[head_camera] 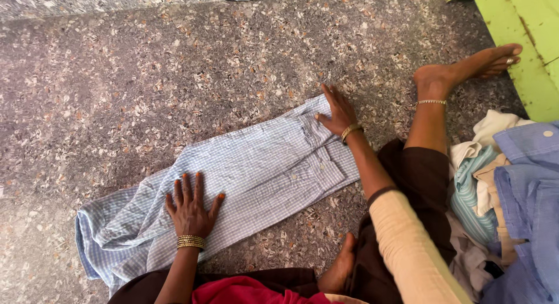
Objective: The person takes a shirt from a bag, spreads it out on the floor, and folds it by bringing the sleeves and sides inward. The person then places the folded shirt back into the bag.
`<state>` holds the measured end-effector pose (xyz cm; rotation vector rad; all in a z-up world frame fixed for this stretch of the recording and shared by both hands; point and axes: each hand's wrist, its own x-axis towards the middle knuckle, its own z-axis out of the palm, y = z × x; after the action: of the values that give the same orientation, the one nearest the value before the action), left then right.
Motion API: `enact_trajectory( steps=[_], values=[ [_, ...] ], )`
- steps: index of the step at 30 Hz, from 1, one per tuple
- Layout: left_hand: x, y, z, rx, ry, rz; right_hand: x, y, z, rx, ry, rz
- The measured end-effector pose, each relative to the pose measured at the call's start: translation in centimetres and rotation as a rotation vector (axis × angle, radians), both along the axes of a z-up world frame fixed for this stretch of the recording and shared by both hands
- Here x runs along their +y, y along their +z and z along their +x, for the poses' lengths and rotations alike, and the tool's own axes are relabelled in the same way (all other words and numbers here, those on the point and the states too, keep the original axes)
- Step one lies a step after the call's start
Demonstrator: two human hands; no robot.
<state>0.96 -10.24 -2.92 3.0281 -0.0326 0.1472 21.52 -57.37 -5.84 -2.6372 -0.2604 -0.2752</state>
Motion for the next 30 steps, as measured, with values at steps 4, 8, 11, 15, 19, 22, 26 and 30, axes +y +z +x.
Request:
enact_trajectory(
  steps=[4, 8, 11, 15, 19, 22, 26, 30],
  values=[
    [0.0, 0.0, 0.0, 0.007, 0.007, 0.009, -1.1, 4.0, 2.4, 0.431, -0.006, -0.048],
    [0.1, -0.1, 0.1, 0.01, 0.01, 0.014, -3.4, 4.5, 3.3, 0.678, -0.062, 0.061],
    [0.1, -0.2, 0.0, 0.012, 0.009, 0.01, -4.8, 2.1, 4.4, 0.84, -0.17, 0.501],
    [0.2, -0.4, 0.0, 0.007, 0.012, 0.024, -6.0, -0.6, 5.5, 0.693, -0.328, 0.145],
    [0.2, -0.5, 0.2, -0.013, -0.009, -0.028, -2.4, 0.6, 3.4, -0.019, -0.373, 0.089],
    [0.0, -0.2, 0.2, 0.039, 0.038, 0.034, 4.9, 0.9, -1.0, -0.26, -0.039, 0.244],
    [-0.1, 0.0, -0.1, 0.051, 0.043, 0.012, 13.9, 0.0, -8.6, 0.057, 0.302, -0.224],
    [0.1, 0.0, 0.0, 0.067, 0.032, 0.033, 13.0, 0.2, -8.1, 0.031, 0.303, -0.357]
  ],
)
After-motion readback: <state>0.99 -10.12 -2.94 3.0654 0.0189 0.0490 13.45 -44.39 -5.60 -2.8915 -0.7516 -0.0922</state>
